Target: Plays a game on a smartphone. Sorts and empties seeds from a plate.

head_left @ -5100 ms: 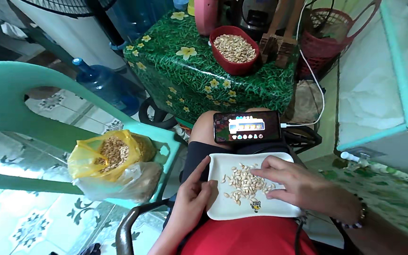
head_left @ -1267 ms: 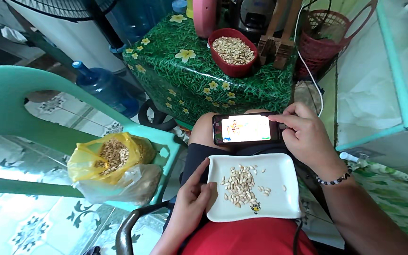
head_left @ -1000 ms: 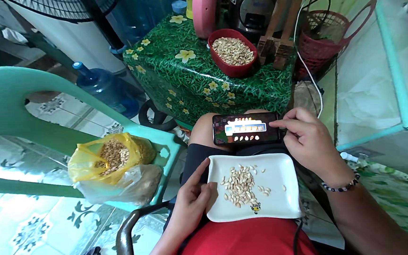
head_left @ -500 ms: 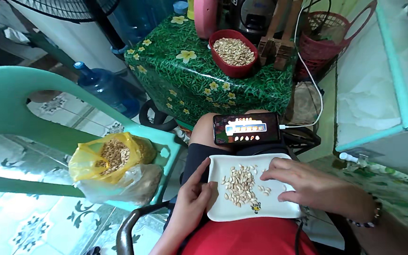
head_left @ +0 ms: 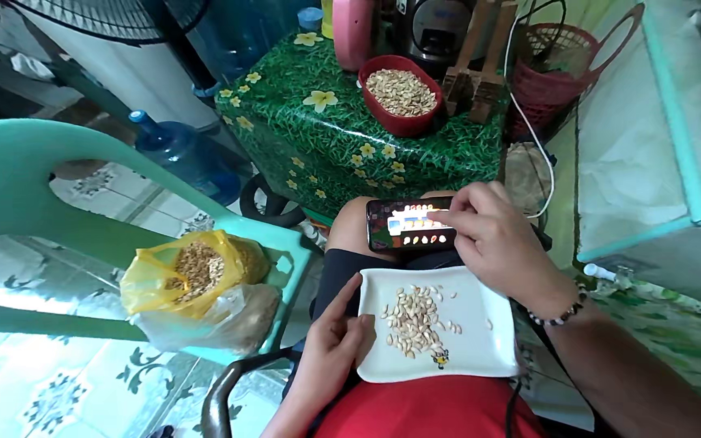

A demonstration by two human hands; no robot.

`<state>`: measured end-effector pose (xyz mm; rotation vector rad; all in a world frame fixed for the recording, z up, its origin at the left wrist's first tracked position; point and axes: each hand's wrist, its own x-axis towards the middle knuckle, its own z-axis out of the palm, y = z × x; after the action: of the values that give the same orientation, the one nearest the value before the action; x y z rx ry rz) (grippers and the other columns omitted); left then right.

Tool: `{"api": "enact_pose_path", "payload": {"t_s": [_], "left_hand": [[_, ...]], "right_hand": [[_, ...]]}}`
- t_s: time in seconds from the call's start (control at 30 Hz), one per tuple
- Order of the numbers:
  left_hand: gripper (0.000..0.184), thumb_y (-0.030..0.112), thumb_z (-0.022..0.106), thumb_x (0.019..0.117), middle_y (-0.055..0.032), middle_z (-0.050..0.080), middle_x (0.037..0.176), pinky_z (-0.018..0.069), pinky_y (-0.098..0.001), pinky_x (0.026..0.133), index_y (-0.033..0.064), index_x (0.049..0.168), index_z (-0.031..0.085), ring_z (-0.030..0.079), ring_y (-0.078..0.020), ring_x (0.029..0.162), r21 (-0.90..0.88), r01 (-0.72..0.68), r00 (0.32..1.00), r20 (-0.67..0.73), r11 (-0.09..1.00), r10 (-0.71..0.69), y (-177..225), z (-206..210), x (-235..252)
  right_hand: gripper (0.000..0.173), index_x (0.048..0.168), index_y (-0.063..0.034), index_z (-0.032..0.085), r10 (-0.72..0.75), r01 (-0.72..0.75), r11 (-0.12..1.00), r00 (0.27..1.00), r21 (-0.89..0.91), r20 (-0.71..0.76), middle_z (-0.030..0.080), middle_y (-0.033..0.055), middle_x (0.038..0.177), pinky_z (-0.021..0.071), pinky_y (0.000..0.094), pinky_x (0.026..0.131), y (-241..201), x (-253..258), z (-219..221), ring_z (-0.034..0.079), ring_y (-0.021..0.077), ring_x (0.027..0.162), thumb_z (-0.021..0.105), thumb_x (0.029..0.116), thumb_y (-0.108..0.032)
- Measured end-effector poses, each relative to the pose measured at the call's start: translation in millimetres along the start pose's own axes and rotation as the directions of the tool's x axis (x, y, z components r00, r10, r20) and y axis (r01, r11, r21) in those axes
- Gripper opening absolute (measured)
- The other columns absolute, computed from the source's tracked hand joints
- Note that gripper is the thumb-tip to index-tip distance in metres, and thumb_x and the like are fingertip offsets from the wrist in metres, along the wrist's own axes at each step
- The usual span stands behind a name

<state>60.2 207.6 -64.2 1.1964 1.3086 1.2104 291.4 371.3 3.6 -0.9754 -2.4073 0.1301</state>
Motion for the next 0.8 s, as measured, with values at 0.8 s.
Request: {"api": "enact_pose_path", "payload": {"t_s": [0.8], "left_hand": [[0.057,0.002,0.052,0.1,-0.0023,0.072,0.086,0.0594,-0.0234,0.062,0.0017,0.155,0.037,0.067,-0.0077,0.064,-0.007,-0.019,1.0,0.004,1.0,0.02,-4,0,0]], "right_hand": [[0.036,0.11,-0.0145,0.081,0.097,-0.097,0.995,0.992,0.003,-0.08,0.062,0.0134,0.109,0.048,0.0499,0.085,22,5,-4,0.056,0.0336,0.105,0.056,0.0904,0.003]]}}
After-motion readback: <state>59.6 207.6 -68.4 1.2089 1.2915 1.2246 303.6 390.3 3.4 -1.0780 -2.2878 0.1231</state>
